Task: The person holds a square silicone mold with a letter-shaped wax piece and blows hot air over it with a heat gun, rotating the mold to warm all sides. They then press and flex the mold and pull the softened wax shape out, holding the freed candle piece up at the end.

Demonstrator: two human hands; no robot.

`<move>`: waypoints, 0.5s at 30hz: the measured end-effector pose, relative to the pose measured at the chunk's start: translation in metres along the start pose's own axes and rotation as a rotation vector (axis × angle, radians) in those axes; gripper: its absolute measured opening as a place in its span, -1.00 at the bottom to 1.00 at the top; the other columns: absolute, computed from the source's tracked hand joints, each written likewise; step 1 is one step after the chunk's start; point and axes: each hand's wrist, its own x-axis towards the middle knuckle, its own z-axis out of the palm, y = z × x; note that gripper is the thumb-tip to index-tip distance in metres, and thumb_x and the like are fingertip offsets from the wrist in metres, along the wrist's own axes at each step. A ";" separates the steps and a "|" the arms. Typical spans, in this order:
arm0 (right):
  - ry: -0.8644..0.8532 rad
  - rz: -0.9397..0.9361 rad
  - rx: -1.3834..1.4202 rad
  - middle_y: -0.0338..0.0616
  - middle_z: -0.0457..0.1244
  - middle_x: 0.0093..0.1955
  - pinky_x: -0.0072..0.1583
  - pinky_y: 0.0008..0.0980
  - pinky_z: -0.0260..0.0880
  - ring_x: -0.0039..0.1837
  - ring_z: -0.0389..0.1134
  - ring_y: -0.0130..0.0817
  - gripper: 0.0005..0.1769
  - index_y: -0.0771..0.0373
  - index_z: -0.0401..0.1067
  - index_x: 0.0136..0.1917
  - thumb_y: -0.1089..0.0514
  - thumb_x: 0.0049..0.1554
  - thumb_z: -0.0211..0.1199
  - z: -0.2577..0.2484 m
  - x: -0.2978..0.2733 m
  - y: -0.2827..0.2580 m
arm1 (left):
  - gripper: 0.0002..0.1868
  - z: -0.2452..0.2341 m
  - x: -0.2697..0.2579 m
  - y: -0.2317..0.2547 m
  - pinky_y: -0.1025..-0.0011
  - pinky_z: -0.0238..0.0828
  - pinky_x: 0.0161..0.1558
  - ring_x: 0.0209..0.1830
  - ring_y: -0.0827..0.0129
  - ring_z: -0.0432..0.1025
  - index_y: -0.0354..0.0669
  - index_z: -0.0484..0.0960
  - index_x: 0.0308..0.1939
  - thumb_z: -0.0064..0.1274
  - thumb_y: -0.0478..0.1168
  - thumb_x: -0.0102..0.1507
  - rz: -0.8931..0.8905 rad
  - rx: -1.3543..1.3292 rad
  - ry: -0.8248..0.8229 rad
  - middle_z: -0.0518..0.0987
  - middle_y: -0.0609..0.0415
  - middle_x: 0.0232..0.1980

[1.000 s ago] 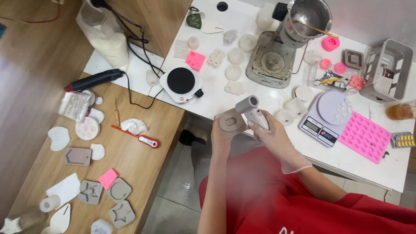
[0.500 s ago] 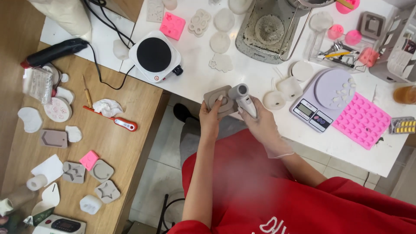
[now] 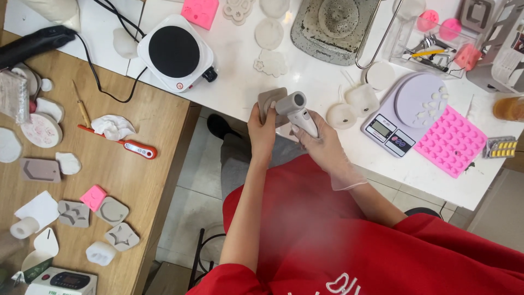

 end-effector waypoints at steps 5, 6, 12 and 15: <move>-0.071 0.210 0.363 0.09 0.33 -0.23 -0.49 -0.53 0.02 -0.43 0.31 -0.33 -0.55 0.33 0.38 0.18 -0.08 0.34 -0.08 -0.013 -0.003 -0.022 | -0.54 0.001 0.006 -0.016 -0.13 0.03 0.45 0.47 -0.03 0.24 -0.08 0.39 0.40 -0.05 -0.33 0.41 0.491 0.616 -0.088 0.47 -0.10 0.37; -0.097 0.219 0.440 0.11 0.34 -0.21 -0.51 -0.60 -0.05 -0.43 0.33 -0.33 -0.46 0.32 0.39 0.12 -0.18 0.36 -0.17 -0.017 -0.004 -0.030 | -0.58 -0.001 0.019 -0.038 -0.15 -0.10 0.49 0.52 0.04 0.19 -0.08 0.48 0.34 0.03 -0.34 0.38 0.699 0.972 -0.084 0.44 -0.05 0.40; -0.040 0.161 0.471 0.17 0.31 -0.18 -0.55 -0.62 -0.12 -0.42 0.32 -0.28 -0.55 0.31 0.31 0.17 -0.13 0.37 -0.10 -0.032 0.004 0.000 | -0.37 -0.028 0.048 -0.089 -0.16 -0.22 0.55 0.63 0.30 -0.03 0.34 0.44 0.31 0.15 -0.38 0.24 1.053 1.372 -0.256 0.19 0.20 0.57; -0.031 0.161 0.457 0.14 0.31 -0.19 -0.56 -0.61 -0.10 -0.41 0.33 -0.27 -0.57 0.29 0.29 0.13 -0.13 0.38 -0.10 -0.038 0.004 -0.001 | -0.53 -0.048 0.043 -0.084 -0.22 -0.25 0.52 0.66 0.29 -0.09 0.31 0.51 0.26 0.07 -0.32 0.32 1.120 1.394 -0.215 0.05 0.15 0.65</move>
